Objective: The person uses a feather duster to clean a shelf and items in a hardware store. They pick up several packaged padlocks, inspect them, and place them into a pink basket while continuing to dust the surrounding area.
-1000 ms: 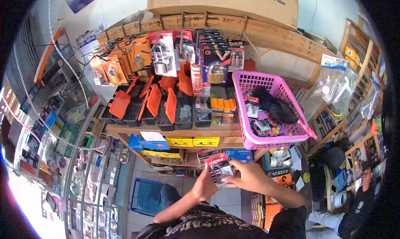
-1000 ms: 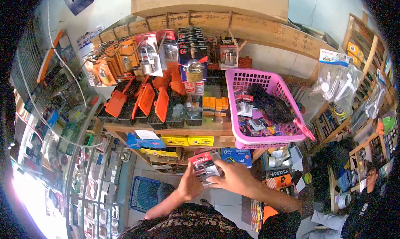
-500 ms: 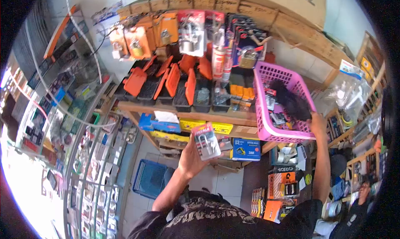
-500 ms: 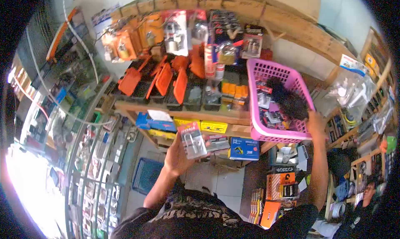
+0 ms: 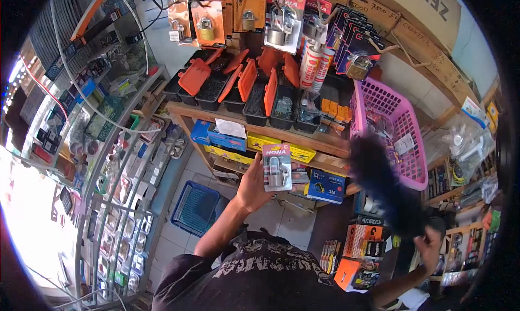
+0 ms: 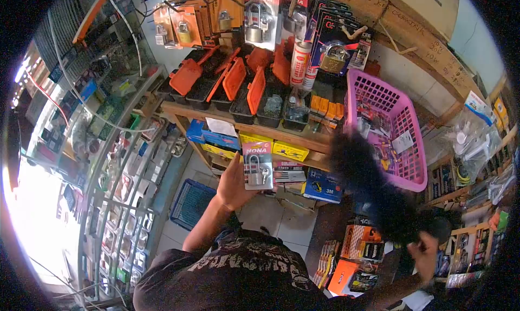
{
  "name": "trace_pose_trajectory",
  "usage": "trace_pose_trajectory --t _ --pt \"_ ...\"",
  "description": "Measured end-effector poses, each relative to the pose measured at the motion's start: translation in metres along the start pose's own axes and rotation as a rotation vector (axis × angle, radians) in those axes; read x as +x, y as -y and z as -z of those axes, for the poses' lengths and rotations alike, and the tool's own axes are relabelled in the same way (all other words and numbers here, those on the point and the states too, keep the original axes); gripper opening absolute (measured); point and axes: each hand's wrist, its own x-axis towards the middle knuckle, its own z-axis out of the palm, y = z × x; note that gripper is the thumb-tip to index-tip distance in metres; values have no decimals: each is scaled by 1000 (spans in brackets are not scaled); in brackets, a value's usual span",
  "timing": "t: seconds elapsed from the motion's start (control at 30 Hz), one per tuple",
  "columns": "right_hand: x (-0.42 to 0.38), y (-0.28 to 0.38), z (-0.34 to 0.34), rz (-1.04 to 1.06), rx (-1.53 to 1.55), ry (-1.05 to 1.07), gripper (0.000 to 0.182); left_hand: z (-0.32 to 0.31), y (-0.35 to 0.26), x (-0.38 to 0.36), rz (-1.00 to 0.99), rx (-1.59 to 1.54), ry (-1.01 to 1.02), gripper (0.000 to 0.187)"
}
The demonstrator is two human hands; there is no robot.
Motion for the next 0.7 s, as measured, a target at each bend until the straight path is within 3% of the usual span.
trace_pose_trajectory --t 0.1,0.13,0.23,0.27,0.33,0.37,0.4,0.47,0.5,0.57,0.7 --pt "-18 23 -51 57 239 64 51 7 2 -1 15 28 32 68" --pt "-11 17 -66 129 25 144 50 3 2 -1 11 28 28 68" --pt "9 113 -117 113 232 336 24 -25 4 -11 14 174 -265 74" --pt "20 108 -139 276 199 372 26 -6 11 -12 20 178 -269 74" --pt "30 129 -182 222 374 403 29 46 30 -14 -208 1132 43 71" --pt "35 131 -203 242 415 372 32 31 42 -11 -147 547 -104 68" --pt "38 140 -215 240 414 367 32 37 45 -12 -145 546 -99 68" --pt "42 155 -232 323 411 335 34 54 49 -16 -211 987 -188 58" --pt "44 149 -239 332 410 346 34 37 36 -19 -218 985 -200 58" --pt "48 133 -250 333 397 414 36 6 3 -23 -137 47 -281 69" --pt "46 114 -257 358 325 444 35 31 -22 -33 -271 6 -204 85"
